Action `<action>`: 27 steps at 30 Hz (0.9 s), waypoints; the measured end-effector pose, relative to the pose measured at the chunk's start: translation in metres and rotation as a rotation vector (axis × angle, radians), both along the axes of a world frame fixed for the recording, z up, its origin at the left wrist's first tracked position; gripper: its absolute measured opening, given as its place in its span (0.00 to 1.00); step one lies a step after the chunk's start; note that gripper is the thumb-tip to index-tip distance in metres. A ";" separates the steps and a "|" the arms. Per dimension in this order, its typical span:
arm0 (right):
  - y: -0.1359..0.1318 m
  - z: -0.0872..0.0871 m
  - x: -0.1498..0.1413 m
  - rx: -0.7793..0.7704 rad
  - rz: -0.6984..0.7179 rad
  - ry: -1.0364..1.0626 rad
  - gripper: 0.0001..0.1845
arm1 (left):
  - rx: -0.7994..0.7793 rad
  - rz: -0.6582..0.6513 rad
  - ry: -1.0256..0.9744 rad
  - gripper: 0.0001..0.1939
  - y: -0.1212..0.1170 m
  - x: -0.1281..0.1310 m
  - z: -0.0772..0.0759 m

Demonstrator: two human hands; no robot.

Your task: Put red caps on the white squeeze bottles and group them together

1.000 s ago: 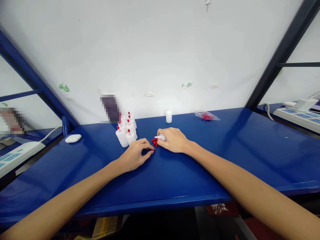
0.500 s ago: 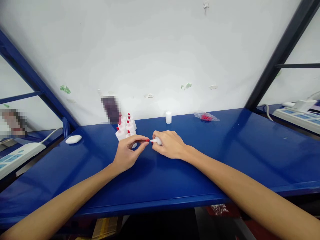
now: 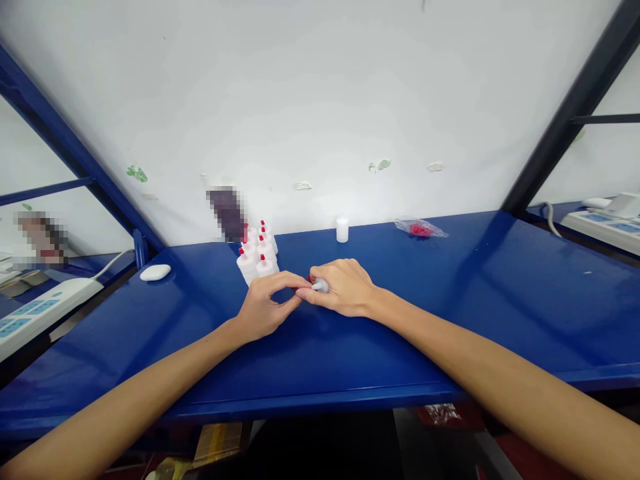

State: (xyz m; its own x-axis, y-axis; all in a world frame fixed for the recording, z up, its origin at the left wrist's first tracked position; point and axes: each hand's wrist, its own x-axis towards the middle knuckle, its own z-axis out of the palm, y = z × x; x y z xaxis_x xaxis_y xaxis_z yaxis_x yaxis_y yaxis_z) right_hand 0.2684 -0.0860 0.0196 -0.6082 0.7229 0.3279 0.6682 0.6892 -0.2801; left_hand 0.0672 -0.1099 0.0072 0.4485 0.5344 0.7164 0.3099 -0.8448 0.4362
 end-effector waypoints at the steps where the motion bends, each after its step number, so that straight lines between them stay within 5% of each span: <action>1: -0.001 0.000 -0.001 -0.004 -0.001 -0.004 0.25 | 0.012 -0.013 0.013 0.04 0.000 0.000 0.000; 11: -0.008 -0.002 -0.005 -0.005 0.148 0.166 0.22 | 0.205 -0.010 0.149 0.06 -0.001 -0.003 0.001; 17: -0.001 -0.001 0.001 -0.016 0.084 0.236 0.22 | 0.587 0.408 0.149 0.06 0.019 -0.041 0.027; 21: 0.002 0.001 0.001 -0.045 0.007 0.186 0.18 | 0.544 0.611 0.175 0.08 0.037 -0.067 0.032; 27: 0.006 0.003 -0.002 -0.084 -0.092 0.071 0.21 | 0.456 0.669 0.308 0.10 0.043 -0.070 0.027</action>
